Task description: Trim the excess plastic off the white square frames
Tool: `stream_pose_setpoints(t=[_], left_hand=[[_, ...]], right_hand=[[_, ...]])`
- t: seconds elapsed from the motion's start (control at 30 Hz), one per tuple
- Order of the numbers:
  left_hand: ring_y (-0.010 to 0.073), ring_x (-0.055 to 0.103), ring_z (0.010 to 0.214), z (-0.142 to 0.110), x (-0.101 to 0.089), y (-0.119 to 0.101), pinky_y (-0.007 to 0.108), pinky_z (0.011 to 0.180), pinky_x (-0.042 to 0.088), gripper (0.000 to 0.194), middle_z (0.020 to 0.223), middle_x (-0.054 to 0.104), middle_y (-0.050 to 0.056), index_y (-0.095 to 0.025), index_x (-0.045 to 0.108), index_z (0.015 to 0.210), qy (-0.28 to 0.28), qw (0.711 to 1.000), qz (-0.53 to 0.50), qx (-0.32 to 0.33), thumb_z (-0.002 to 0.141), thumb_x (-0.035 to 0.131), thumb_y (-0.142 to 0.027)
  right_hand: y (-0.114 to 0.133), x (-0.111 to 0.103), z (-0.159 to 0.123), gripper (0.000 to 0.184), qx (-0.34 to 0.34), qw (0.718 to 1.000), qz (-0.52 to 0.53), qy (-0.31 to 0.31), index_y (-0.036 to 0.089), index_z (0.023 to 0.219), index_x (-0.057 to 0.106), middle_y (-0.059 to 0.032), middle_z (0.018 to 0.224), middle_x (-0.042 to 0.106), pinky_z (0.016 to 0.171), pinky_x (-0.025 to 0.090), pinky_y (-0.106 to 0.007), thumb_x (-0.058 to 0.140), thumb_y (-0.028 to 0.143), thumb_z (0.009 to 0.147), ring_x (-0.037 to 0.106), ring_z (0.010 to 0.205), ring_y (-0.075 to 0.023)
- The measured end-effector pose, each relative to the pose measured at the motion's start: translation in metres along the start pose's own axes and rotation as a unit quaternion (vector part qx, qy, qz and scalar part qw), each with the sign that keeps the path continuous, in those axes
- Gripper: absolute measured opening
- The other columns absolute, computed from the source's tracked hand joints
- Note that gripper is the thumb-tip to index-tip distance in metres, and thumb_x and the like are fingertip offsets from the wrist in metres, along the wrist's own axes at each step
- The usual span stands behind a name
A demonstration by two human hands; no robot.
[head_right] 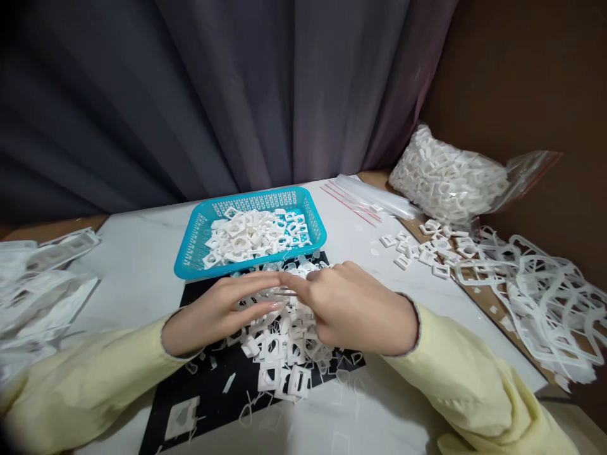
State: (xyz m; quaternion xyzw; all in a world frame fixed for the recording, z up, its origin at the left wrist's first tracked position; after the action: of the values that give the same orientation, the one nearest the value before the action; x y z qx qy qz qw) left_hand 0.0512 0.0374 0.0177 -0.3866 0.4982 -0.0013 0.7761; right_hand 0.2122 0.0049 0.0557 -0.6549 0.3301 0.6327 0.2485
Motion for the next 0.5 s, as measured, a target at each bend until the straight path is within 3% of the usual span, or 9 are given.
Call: stream_pose_setpoints(t=[0.13, 0.27, 0.33, 0.4, 0.5], left_hand=[[0.0165, 0.065, 0.083, 0.0, -0.002, -0.001, 0.028, 0.073, 0.052, 0.017, 0.09, 0.071, 0.003, -0.019, 0.065, 0.097, -0.027, 0.999, -0.019, -0.006, 0.088, 0.05, -0.021], [0.0147, 0.065, 0.075, 0.003, -0.006, 0.0, 0.026, 0.069, 0.05, 0.018, 0.081, 0.072, 0.001, -0.019, 0.066, 0.091, 0.02, 1.0, -0.002, -0.02, 0.09, 0.049, -0.022], [0.0162, 0.065, 0.08, 0.003, -0.008, 0.004, 0.028, 0.073, 0.05, 0.02, 0.088, 0.072, 0.002, -0.019, 0.065, 0.097, 0.046, 0.999, 0.016, -0.021, 0.09, 0.049, -0.026], [0.0221, 0.06, 0.104, -0.003, -0.013, 0.006, 0.036, 0.087, 0.048, 0.028, 0.111, 0.067, 0.007, -0.02, 0.06, 0.114, 0.048, 0.997, 0.055, -0.006, 0.089, 0.051, -0.029], [0.0275, 0.034, 0.131, -0.028, -0.027, 0.006, 0.049, 0.105, 0.032, 0.048, 0.143, 0.039, 0.01, -0.025, 0.041, 0.134, 0.045, 0.992, 0.118, 0.014, 0.088, 0.052, -0.029]], right_hand=[[0.004, -0.002, 0.002, 0.044, -0.019, 0.998, 0.051, -0.026, 0.014, 0.124, 0.045, -0.0036, 0.071, 0.065, 0.048, 0.028, -0.023, 0.044, 0.009, 0.081, 0.053, 0.05, -0.011], [0.0, -0.005, -0.003, 0.042, -0.022, 0.998, 0.058, -0.023, 0.015, 0.126, 0.046, -0.0032, 0.069, 0.066, 0.047, 0.03, -0.023, 0.045, 0.011, 0.084, 0.053, 0.048, -0.0111], [-0.003, -0.007, -0.009, 0.042, -0.011, 0.998, 0.063, -0.029, 0.017, 0.128, 0.045, -0.0022, 0.066, 0.065, 0.048, 0.032, -0.023, 0.044, 0.014, 0.086, 0.055, 0.048, -0.0119], [-0.006, -0.009, -0.02, 0.037, 0.015, 0.996, 0.071, -0.048, 0.019, 0.127, 0.046, -0.0025, 0.067, 0.066, 0.049, 0.035, -0.024, 0.042, 0.021, 0.09, 0.057, 0.051, -0.0135], [-0.009, -0.012, -0.053, 0.031, 0.073, 0.985, 0.073, -0.14, 0.023, 0.117, 0.056, -0.0069, 0.09, 0.069, 0.058, 0.042, -0.027, 0.044, 0.029, 0.09, 0.063, 0.065, -0.017]])
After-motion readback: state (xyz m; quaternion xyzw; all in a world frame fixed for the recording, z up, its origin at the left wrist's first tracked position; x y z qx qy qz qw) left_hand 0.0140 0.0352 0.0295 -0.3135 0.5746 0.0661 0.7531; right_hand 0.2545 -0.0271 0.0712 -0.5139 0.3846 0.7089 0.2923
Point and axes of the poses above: each hand's wrist, its own z-axis towards the middle knuckle, its own x-axis out of the palm, y = z × x, the point moved 4 cm from there along z, towards the middle knuckle
